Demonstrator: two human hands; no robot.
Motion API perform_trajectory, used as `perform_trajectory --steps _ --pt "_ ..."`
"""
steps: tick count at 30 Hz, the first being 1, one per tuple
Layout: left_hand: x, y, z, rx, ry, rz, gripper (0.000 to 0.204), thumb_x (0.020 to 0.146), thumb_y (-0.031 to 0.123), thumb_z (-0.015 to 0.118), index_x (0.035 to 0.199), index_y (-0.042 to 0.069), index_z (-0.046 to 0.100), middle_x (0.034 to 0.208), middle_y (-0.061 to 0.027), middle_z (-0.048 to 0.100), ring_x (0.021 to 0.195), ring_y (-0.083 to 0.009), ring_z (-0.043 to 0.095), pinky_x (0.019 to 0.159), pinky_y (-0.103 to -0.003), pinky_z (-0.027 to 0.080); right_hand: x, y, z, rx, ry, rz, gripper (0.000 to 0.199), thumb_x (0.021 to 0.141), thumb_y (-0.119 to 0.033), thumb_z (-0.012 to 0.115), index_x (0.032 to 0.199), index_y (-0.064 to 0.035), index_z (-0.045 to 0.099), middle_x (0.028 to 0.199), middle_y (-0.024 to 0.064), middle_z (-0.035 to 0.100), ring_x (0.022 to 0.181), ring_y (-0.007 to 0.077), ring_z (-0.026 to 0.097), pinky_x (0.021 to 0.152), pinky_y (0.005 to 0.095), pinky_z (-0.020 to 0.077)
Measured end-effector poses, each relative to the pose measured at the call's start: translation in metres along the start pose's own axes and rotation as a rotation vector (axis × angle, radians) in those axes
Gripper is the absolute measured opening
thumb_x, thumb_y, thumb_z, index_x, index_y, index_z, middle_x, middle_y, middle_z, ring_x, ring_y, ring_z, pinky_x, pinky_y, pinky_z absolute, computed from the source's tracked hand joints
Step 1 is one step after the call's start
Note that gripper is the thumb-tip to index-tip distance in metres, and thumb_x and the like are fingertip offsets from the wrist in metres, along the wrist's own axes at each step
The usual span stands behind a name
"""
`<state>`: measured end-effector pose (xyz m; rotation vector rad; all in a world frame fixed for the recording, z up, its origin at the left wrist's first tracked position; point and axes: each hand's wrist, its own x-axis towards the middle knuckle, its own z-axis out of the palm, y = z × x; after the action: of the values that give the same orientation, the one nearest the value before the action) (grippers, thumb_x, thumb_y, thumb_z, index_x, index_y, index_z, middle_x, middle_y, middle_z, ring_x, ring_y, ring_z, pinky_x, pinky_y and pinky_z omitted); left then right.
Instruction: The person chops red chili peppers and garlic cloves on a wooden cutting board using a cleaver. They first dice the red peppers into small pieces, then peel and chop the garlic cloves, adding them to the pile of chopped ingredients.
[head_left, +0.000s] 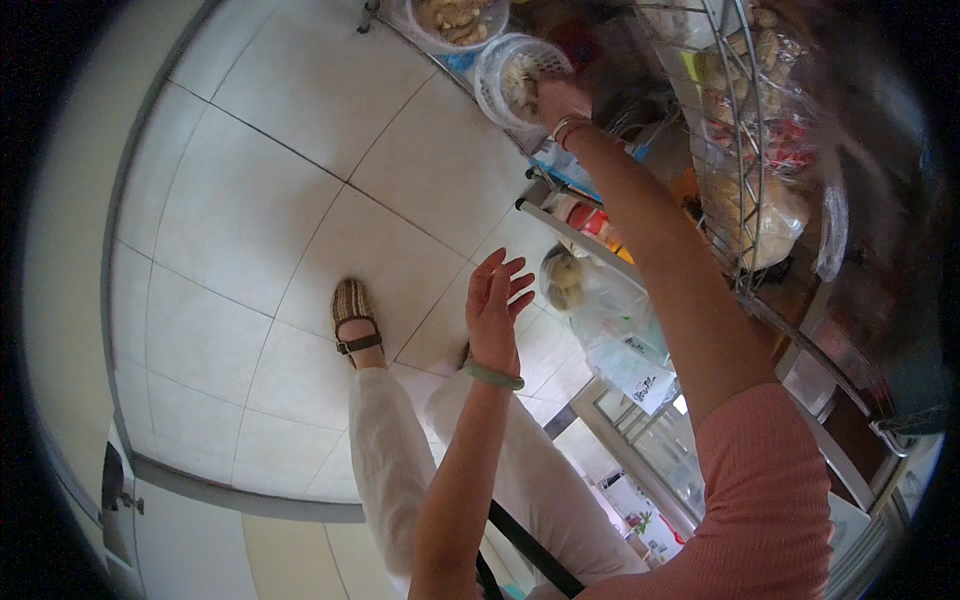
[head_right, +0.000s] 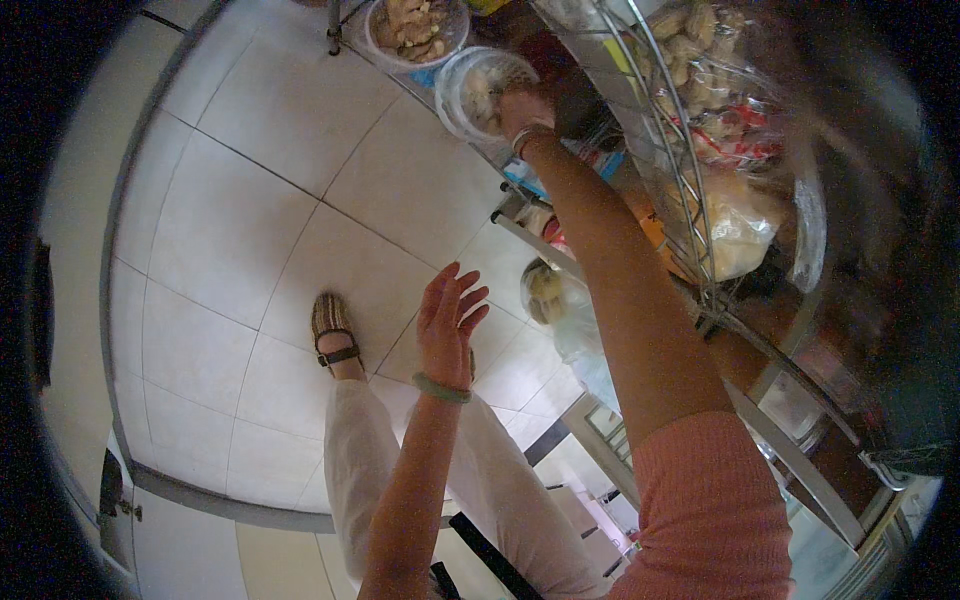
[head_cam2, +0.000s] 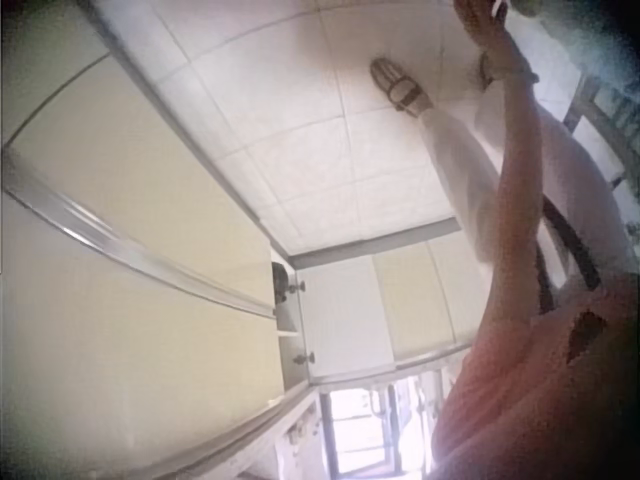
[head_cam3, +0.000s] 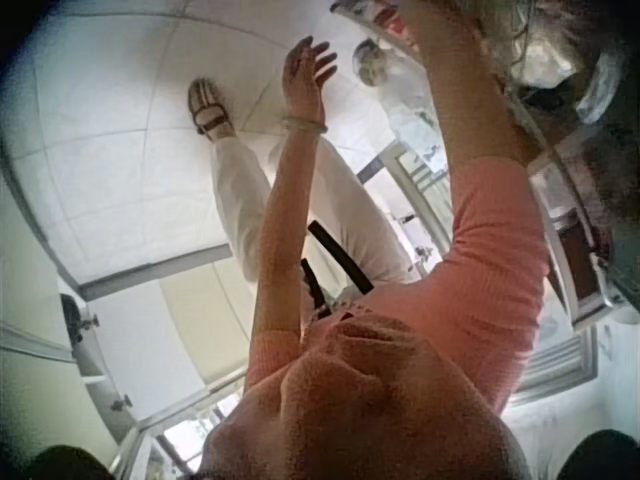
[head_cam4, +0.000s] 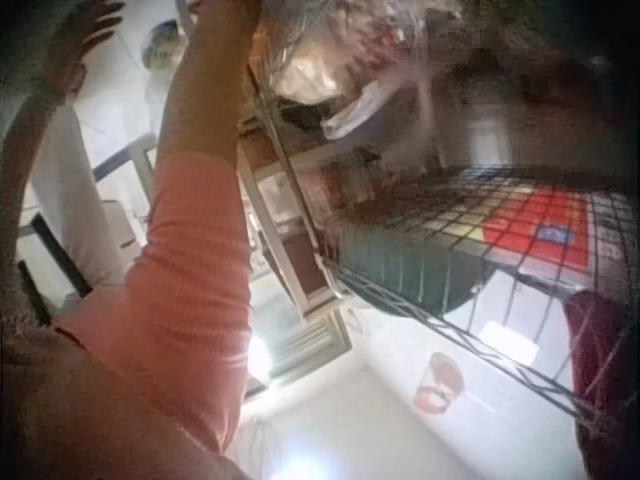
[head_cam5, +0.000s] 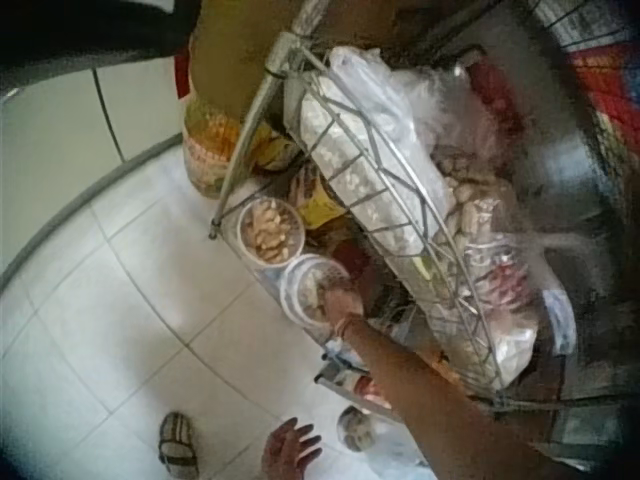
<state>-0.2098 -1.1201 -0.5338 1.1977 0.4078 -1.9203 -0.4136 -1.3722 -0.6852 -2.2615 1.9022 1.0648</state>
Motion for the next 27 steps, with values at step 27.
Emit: perform_trajectory --steps 27 --pt "-0.163 0.088 -0.022 -0.328 -0.193 0.324 0.06 0.102 0.047 0.038 0.143 0.005 0.038 0.145 -0.0146 0.042 0.136 -0.0282 0.038 0.111 -0.044 0.034 -0.356 -0.115 -0.247 1.645 0.1 -0.277 0.029 0.084 -0.009 0.07 0.112 -0.0062 0.064 0.088 0.001 0.062 0.078 0.0094 0.056 0.068 0.0231 0.0479"
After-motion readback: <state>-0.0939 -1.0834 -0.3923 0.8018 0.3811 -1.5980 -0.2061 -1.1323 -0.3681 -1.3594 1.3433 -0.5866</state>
